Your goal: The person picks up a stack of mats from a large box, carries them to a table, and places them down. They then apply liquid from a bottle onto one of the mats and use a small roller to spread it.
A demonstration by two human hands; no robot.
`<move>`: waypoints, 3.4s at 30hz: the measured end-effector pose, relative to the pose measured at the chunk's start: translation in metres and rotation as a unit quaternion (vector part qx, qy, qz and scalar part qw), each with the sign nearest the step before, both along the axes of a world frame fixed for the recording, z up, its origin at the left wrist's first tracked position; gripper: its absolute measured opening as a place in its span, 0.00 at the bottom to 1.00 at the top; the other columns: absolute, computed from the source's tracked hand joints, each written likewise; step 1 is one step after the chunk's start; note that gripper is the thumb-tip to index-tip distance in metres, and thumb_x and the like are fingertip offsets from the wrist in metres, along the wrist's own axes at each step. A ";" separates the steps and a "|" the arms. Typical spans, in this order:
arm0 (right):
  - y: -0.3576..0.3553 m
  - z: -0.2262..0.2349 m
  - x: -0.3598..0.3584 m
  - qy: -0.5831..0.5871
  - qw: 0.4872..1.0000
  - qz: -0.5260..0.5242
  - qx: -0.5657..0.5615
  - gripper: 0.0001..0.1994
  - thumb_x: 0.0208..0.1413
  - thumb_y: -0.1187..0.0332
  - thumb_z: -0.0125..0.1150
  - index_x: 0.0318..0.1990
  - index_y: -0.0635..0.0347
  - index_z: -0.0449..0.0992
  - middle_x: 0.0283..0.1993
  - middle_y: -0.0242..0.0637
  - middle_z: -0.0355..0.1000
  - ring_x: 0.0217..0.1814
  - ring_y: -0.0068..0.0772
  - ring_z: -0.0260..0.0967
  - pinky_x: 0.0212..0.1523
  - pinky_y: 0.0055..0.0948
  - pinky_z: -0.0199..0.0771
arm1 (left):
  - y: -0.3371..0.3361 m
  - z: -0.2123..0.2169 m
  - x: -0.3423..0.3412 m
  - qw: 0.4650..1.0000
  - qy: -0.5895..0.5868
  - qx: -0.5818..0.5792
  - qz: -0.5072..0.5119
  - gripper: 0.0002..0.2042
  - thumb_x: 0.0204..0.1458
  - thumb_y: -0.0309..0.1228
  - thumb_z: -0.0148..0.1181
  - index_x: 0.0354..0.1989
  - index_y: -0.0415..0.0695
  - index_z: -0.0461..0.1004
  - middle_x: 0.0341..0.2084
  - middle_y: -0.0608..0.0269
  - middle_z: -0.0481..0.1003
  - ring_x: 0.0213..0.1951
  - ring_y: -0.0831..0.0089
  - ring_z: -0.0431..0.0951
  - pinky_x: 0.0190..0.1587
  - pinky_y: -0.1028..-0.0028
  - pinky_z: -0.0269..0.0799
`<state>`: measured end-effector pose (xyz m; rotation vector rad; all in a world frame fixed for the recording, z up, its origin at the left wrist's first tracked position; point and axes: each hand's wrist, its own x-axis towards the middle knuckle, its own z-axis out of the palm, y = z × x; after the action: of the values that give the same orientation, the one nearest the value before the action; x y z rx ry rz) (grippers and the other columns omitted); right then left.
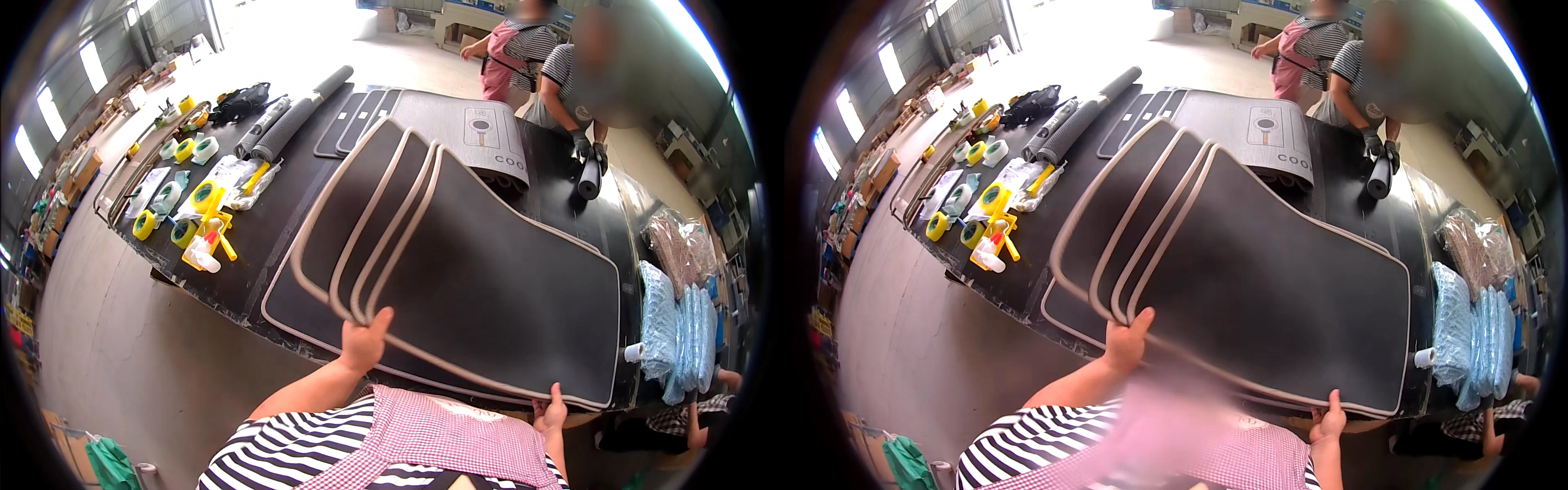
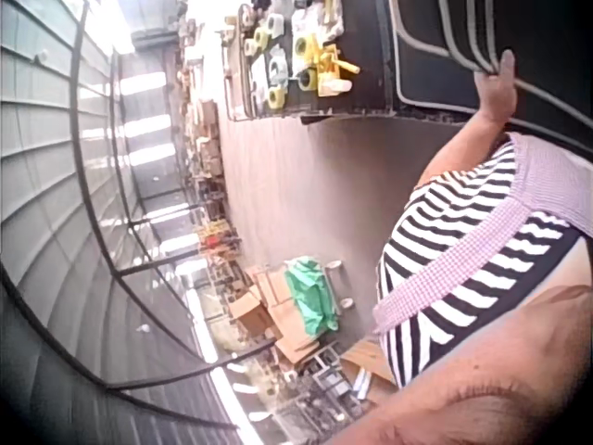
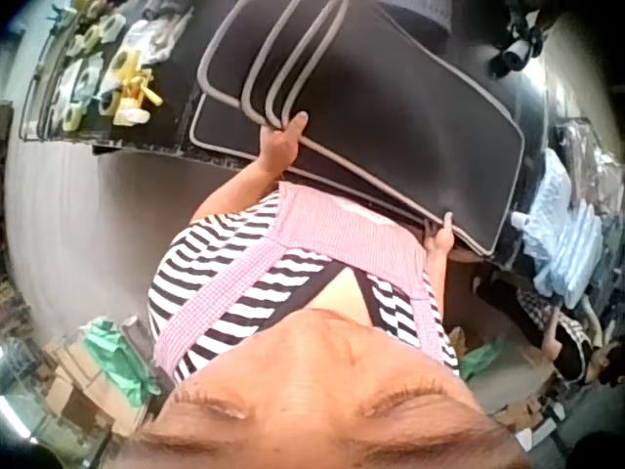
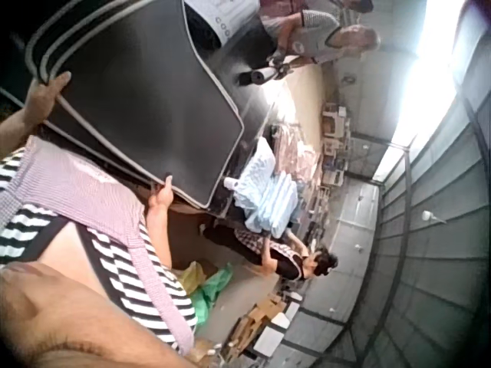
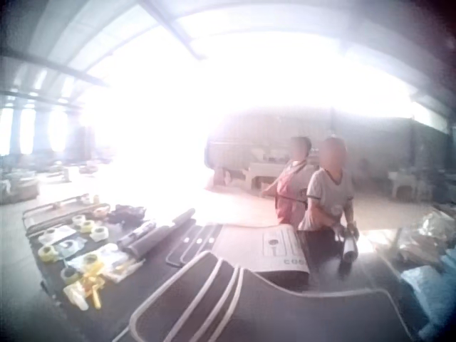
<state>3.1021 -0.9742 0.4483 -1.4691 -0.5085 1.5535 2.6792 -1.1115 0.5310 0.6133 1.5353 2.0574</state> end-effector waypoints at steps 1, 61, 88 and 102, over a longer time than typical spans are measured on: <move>-0.003 -0.004 -0.003 -0.042 0.999 0.007 0.016 0.18 0.60 0.59 0.67 0.50 0.64 0.75 0.48 0.36 0.76 0.50 0.35 0.74 0.52 0.39 0.74 | -0.007 -0.029 -0.006 1.000 -0.019 -0.013 0.020 0.13 0.59 0.25 0.60 0.51 0.35 0.75 0.43 0.63 0.78 0.45 0.74 0.76 0.48 0.73 0.71; 0.007 -0.021 -0.019 -0.299 0.947 0.056 0.101 0.19 0.61 0.62 0.62 0.39 0.78 0.77 0.39 0.38 0.75 0.37 0.30 0.68 0.41 0.35 0.71 | -0.105 -0.052 -0.013 0.963 -0.127 -0.234 0.044 0.20 0.51 0.27 0.67 0.51 0.34 0.72 0.43 0.59 0.78 0.42 0.71 0.78 0.45 0.72 0.75; 0.049 -0.009 0.034 -0.227 0.971 -0.073 -0.013 0.14 0.56 0.58 0.70 0.37 0.55 0.73 0.33 0.30 0.73 0.30 0.25 0.71 0.22 0.24 0.64 | -0.111 -0.061 0.010 0.929 -0.252 -0.268 0.045 0.16 0.63 0.42 0.58 0.38 0.37 0.70 0.30 0.57 0.78 0.28 0.71 0.80 0.28 0.76 0.76; 0.051 -0.018 0.065 -0.055 0.992 -0.113 -0.004 0.17 0.59 0.62 0.68 0.51 0.59 0.73 0.47 0.33 0.75 0.45 0.32 0.75 0.39 0.28 0.78 | -0.103 -0.069 0.032 0.918 -0.286 -0.221 0.164 0.17 0.56 0.30 0.68 0.45 0.38 0.66 0.32 0.61 0.73 0.30 0.75 0.77 0.31 0.78 0.78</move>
<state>3.1667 -0.9229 0.4299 -1.5675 -0.3840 1.3049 2.7113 -1.2149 0.4624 -0.4122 1.7123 1.7756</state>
